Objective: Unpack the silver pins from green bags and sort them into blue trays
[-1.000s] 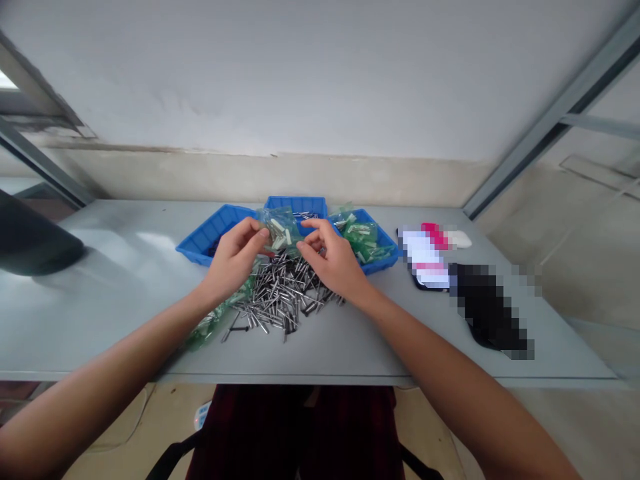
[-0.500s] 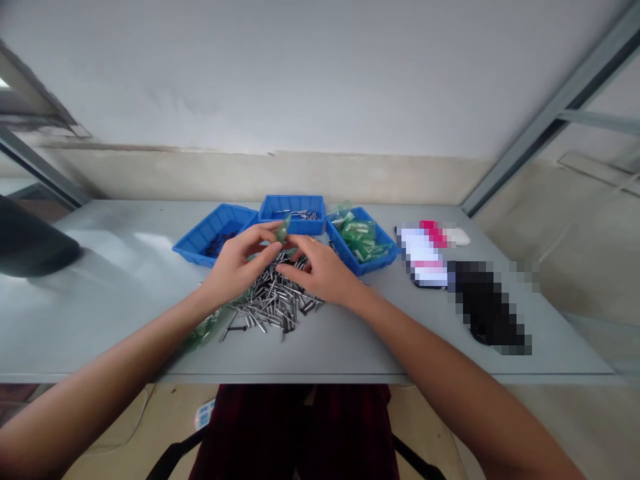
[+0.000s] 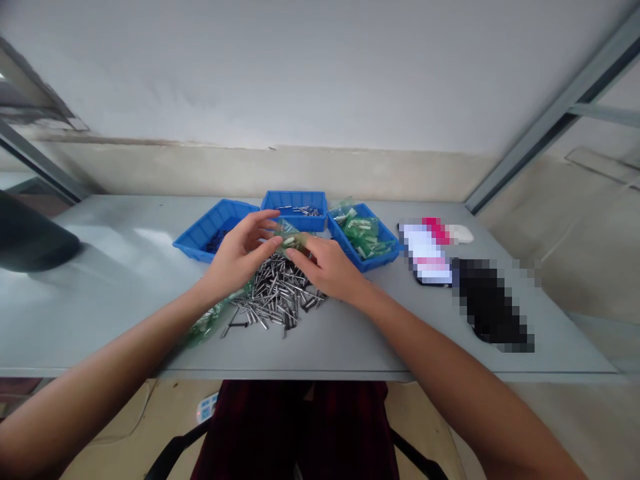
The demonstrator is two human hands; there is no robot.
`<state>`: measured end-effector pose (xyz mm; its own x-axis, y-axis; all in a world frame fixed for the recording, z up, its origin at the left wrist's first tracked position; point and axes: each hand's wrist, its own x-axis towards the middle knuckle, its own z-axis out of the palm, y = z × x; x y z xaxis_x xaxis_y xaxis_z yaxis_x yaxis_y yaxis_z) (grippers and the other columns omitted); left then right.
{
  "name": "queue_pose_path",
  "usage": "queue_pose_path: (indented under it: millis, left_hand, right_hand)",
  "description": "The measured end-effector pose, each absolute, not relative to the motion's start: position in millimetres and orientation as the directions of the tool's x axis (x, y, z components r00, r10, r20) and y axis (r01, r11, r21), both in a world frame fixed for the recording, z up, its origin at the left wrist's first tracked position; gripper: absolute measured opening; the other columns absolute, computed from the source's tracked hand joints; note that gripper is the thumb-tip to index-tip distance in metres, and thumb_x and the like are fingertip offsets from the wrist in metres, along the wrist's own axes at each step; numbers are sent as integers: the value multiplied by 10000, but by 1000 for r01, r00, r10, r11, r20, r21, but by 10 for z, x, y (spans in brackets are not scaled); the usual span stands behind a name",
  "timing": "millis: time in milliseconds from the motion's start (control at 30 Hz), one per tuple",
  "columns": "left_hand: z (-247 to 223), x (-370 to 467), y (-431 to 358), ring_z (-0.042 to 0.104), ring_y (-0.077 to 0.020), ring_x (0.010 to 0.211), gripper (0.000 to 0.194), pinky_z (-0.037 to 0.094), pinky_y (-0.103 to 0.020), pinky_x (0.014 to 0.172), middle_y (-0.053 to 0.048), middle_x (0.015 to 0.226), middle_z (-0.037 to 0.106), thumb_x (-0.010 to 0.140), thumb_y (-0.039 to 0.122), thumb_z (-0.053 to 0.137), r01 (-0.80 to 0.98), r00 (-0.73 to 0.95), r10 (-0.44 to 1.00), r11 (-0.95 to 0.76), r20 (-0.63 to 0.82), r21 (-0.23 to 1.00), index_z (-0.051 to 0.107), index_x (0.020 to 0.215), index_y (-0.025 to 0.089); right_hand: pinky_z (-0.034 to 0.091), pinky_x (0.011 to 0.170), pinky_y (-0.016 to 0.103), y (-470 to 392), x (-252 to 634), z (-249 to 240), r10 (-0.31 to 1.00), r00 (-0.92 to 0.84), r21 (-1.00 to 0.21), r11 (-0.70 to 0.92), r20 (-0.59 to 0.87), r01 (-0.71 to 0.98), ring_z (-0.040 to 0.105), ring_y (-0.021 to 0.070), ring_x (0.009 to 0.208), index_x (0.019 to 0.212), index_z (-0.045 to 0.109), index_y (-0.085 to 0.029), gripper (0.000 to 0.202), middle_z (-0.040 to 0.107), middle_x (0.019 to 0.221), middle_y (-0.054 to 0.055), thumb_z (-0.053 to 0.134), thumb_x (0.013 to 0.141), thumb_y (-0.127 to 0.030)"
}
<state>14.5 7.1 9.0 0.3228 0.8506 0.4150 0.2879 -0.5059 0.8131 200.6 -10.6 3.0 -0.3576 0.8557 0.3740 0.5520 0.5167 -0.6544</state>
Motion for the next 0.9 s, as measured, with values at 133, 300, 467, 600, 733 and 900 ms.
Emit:
queue_pose_path:
  millis: [133,300,467,600,733,900]
  left_hand:
    - [115,150,59,581,-125,723,104,496,-261,670,-23,826,636,864,265,601,300,340,847,-509,409,806,607,923,179]
    - [134,150,46,531,-106,677,80,459,-239,614,-3,766,588,861,251,597,305,347,835,-530,427,791,577,835,178]
    - [95,162,57,498,-95,621,92,428,-228,563,18,696,532,848,231,601,291,292,837,-538,463,791,537,802,185]
    - [94,145,84,527,-101,606,133,446,-234,565,24,660,521,855,250,596,250,194,853,-521,484,817,494,794,191]
    - [104,127,110,559,-105,633,141,483,-233,572,11,718,536,854,270,604,222,180,859,-509,479,832,499,800,192]
    - [62,151,102,589,-110,712,97,522,-228,619,-13,844,591,860,267,602,175,313,854,-482,415,859,549,876,187]
  right_hand:
    - [314,552,275,-95,2024,20,857,-355,-650,515,374,558,418,111,563,660,427,-212,334,448,605,-34,443,922,-419]
    - [326,531,262,-84,2030,13,858,-338,-655,514,388,554,428,103,541,694,473,-209,315,468,592,-39,458,919,-428]
    - [396,538,260,-51,2032,-21,850,-281,-645,523,447,557,506,112,560,787,544,-205,251,547,630,-29,507,900,-427]
    - [511,691,300,-38,2038,-35,818,-180,-675,557,546,485,632,173,847,1063,573,-215,221,662,938,44,551,879,-336]
    - [541,704,305,-47,2047,-9,813,-163,-686,563,559,461,637,168,841,1121,553,-215,263,650,929,47,558,873,-304]
    - [571,720,327,-53,2033,-40,806,-331,-669,591,490,450,643,191,920,1208,514,-220,393,650,1033,65,607,844,-334]
